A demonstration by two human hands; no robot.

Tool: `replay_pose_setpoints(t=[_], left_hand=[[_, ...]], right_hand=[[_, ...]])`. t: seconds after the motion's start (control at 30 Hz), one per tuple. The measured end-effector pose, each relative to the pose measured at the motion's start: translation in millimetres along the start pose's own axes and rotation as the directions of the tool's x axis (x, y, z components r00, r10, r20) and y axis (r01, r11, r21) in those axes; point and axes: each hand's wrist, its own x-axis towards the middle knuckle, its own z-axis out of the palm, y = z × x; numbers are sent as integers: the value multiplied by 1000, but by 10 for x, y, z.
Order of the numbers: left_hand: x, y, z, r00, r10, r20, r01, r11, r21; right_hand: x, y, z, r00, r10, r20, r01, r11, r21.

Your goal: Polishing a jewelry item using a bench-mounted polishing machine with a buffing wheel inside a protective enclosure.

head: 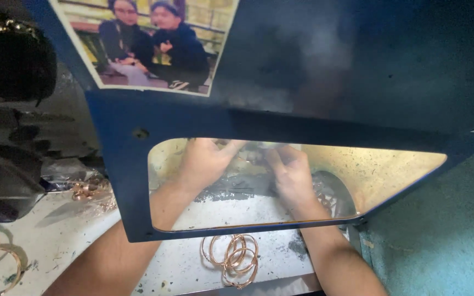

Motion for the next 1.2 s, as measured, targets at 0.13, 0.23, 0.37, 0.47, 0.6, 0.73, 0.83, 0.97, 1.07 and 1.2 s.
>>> replay_pose_setpoints(t=[0.13,0.23,0.37,0.47,0.6,0.73,0.83,0.97,1.07,1.2], left_hand=[[-3,115,8,998,-27,62,29,999,-23],[14,50,-35,999,2,35,-3,999,37],[-18,68,-123,988,30,151,-23,998,-51],[-31,16,-100,956,118,267,-114,993,-28],[-59,-96,-24,959,88,270,-90,996,-7],[-62,-183,69,967,43,253,-51,998,23],[-30,-116,153,980,49,194,-51,999,6],[47,11,187,990,73,119,-67,996,-58],[50,-22,201,992,60,113,-55,997,-50],[49,-50,137,996,45,82,-43,999,-32]], right_hand=[[-16,127,-53,997,-74,-18,74,997,-8],[26,101,36,983,-181,-28,182,983,29],[45,252,-163,940,-337,-41,338,941,-4],[77,330,-304,858,-512,-43,507,857,-94],[132,530,-399,896,-443,-37,443,897,-3],[161,637,-344,974,-224,-25,225,967,123],[149,428,-298,992,-121,-29,124,983,135],[117,110,-192,999,-15,-31,19,991,129],[123,106,-188,999,34,-17,-33,995,93],[51,-101,-180,990,141,18,-141,989,40]])
